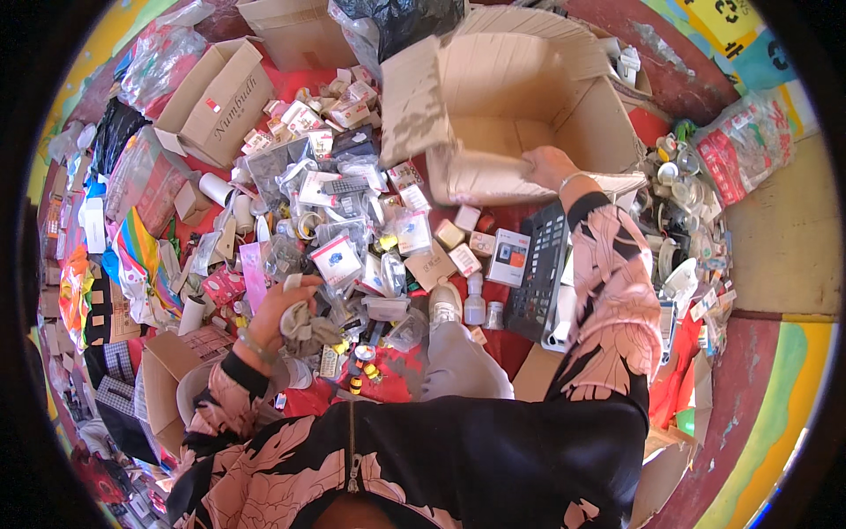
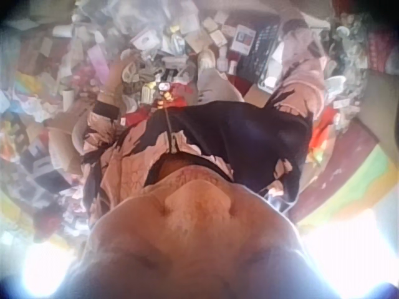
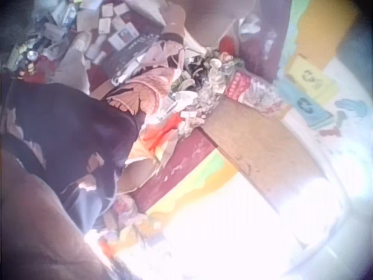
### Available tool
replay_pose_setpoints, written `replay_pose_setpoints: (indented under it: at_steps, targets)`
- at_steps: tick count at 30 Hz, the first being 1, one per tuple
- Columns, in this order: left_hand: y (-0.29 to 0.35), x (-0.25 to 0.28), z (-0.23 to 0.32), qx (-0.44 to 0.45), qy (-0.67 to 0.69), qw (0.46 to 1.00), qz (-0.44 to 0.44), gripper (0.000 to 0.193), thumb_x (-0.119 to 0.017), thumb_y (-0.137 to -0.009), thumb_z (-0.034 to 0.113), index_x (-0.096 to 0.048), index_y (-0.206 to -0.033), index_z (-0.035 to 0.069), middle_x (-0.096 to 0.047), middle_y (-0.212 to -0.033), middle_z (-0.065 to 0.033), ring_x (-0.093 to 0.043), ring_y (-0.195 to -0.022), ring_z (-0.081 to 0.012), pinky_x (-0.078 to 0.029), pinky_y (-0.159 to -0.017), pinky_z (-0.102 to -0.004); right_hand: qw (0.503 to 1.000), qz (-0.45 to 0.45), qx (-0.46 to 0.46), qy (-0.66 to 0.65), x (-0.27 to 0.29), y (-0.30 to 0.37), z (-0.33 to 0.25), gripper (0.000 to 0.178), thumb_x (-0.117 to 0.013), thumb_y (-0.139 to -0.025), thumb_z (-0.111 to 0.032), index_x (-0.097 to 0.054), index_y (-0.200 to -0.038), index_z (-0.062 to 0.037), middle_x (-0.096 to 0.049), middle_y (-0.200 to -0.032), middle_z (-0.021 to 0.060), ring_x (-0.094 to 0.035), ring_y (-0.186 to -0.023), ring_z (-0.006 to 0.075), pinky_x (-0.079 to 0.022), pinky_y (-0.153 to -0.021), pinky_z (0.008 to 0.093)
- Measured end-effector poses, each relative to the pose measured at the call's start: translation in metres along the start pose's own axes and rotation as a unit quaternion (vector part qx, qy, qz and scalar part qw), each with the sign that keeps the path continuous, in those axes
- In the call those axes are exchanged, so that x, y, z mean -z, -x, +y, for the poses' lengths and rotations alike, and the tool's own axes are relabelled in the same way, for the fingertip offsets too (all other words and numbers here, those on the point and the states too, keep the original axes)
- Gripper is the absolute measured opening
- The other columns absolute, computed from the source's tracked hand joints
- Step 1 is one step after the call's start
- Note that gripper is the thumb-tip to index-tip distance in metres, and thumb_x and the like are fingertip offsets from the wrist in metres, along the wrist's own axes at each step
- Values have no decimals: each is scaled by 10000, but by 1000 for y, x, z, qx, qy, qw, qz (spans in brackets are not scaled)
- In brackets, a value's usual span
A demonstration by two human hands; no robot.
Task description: The person sorts through a large pile of miscellaneous items on the floor, picking up and examining various objects such as boxes, plastic-wrapped goods, and small containers. They move items around, open boxes, and handle different products one by one.
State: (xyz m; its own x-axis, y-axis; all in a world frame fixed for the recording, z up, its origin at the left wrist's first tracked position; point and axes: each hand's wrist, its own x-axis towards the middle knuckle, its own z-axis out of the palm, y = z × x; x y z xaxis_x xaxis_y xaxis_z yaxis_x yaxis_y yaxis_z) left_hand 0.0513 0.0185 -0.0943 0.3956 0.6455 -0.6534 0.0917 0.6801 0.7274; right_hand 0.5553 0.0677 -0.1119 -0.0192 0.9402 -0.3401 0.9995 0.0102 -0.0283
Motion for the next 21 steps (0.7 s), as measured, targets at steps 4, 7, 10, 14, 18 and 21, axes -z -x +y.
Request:
replay_pose_setpoints:
  at_steps: [4, 7, 10, 14, 18, 21]
  targets:
    - [41, 3, 2, 13, 115, 993, -19, 268, -561, -818, 157, -571, -1037, 3, -584, -740, -51, -556, -651, -118, -446, -573, -227, 997, -6, -73, 36, -12, -18, -8, 287, -567, -721, -180, -620, -995, -112, -626, -926, 142, -582, -907, 325, -452, -810, 392]
    - [45, 13, -20, -20, 275, 961, -8, 311, -548, -828, 180, -561, -1067, -20, -594, -800, -59, -576, -736, -142, -472, -635, -236, 986, -24, -122, 113, -23, -18, -14, 320, -635, -702, -267, -605, -1010, -183, -626, -985, 99, -571, -982, 295, -448, -804, 442]
    - [60, 21, -9, -63, 308, 943, -112, 336, -508, -844, 222, -558, -1053, -37, -578, -839, -62, -578, -756, -169, -482, -700, -279, 977, 176, -108, 43, -3, 29, -64, 486, -687, -687, -209, -550, -1152, -166, -588, -1084, 116, -497, -1096, 297, -394, -914, 411]
    - [93, 25, -12, -154, 370, 908, -123, 350, -515, -833, 234, -562, -1038, -46, -592, -891, -110, -578, -823, -211, -469, -780, -311, 939, 291, 96, -157, 17, 67, -156, 447, -649, -754, -146, -530, -1180, -87, -572, -1132, 113, -515, -1076, 274, -388, -939, 326]
    - [125, 24, -24, -221, 375, 892, -120, 367, -526, -813, 251, -568, -1028, -43, -601, -949, -149, -577, -894, -243, -452, -843, -338, 821, 60, 154, -546, 67, 174, -305, 456, -662, -776, -191, -528, -1199, -87, -540, -1190, 93, -529, -1035, 158, -435, -880, 305]
    - [165, 24, -32, -235, 414, 865, -157, 344, -516, -815, 225, -560, -1042, -31, -585, -1033, -161, -560, -970, -265, -436, -882, -368, 792, 127, 269, -533, 69, 226, -387, 468, -693, -727, -119, -540, -1165, -53, -552, -1145, 118, -529, -1048, 207, -427, -889, 311]
